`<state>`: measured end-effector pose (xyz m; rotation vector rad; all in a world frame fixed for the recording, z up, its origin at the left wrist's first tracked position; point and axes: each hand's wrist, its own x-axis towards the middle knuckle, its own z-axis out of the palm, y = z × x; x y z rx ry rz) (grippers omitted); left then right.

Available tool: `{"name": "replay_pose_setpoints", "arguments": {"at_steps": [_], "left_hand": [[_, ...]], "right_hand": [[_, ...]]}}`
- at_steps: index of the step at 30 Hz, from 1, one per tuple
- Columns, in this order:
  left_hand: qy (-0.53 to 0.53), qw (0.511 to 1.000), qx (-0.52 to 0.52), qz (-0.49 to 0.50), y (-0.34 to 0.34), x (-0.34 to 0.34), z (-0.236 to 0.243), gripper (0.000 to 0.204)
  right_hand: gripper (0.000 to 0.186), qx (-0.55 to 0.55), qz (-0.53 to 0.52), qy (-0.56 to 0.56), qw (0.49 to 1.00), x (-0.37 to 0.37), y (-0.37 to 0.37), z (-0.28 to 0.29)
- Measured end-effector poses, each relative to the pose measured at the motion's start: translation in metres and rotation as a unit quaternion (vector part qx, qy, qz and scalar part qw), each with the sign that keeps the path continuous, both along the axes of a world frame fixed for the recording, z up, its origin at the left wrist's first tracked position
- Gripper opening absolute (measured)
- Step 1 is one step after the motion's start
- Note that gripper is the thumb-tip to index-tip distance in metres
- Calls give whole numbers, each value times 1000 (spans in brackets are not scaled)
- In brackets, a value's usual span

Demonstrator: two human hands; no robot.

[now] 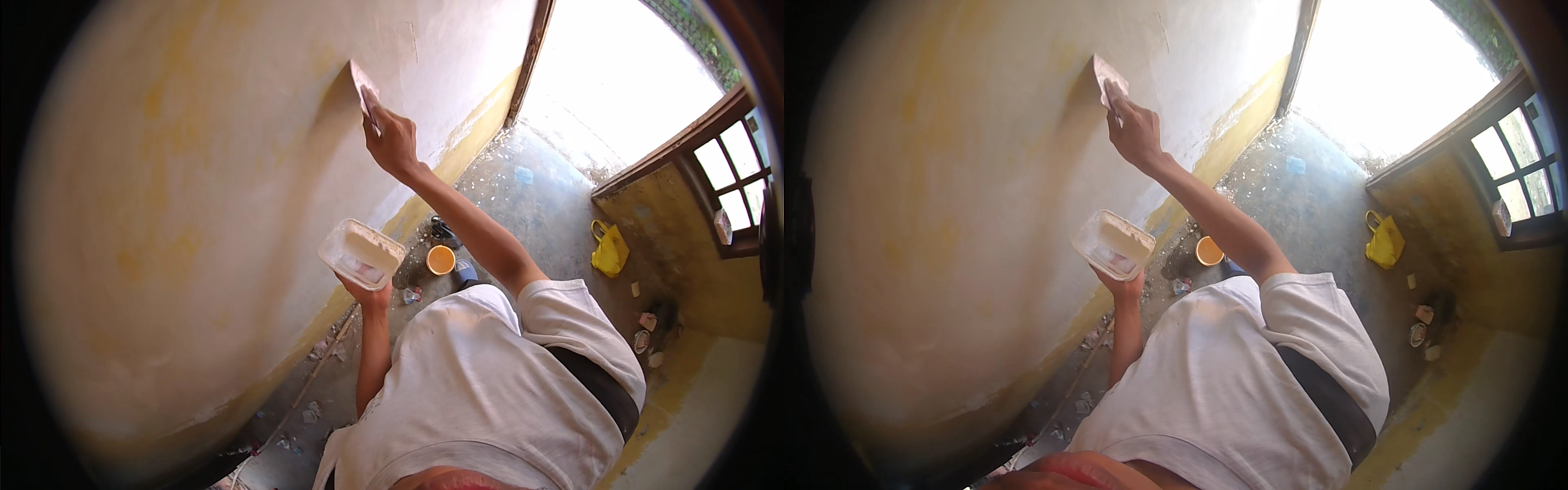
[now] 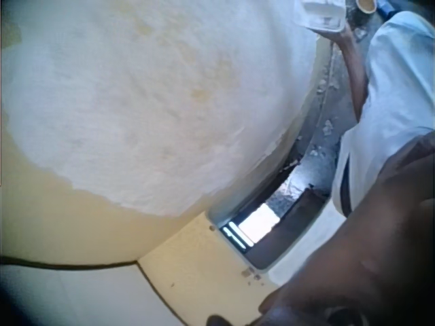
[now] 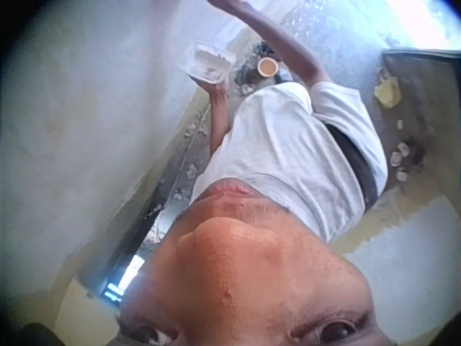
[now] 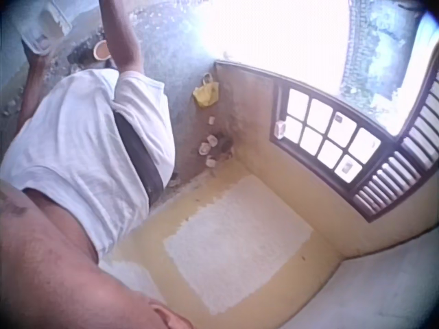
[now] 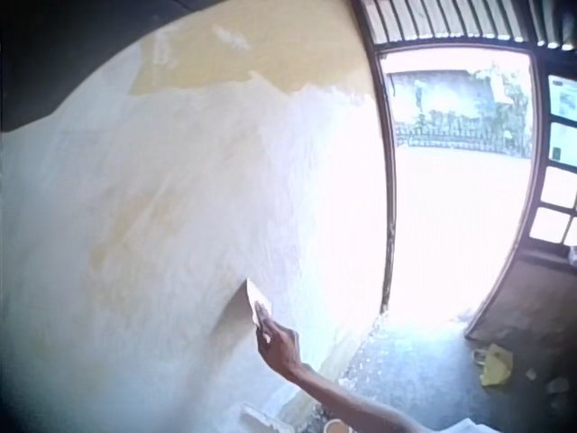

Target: The person applies a white plaster or putty substance to a wall using a handheld spreader. The person repeatedly scoops the material from a small plastic container and smooths it onto the surface of the indoor wall.

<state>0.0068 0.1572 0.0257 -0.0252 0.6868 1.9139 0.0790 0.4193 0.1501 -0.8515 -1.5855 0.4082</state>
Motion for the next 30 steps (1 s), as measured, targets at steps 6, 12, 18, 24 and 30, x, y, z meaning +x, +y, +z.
{"name": "replay_pose_setpoints", "arguments": {"at_steps": [6, 12, 18, 24, 30], "left_hand": [[-25, 999, -27, 9, -4, -4, -14, 60], [-41, 999, -30, 10, -3, -5, -19, 57], [-41, 999, -25, 15, -6, -6, -24, 56], [-59, 998, -15, 16, -6, -3, -18, 58], [-54, 998, -10, 13, -4, -8, -31, 59]], "right_hand": [[28, -214, -86, 127, 965, 63, 23, -24], [34, -154, -142, 161, 964, 45, 108, 26], [45, 48, -16, 38, 998, -3, 4, 7], [32, -75, -128, 95, 984, 47, 39, -11], [53, 8, -125, 7, 992, 2, 71, 1]]}}
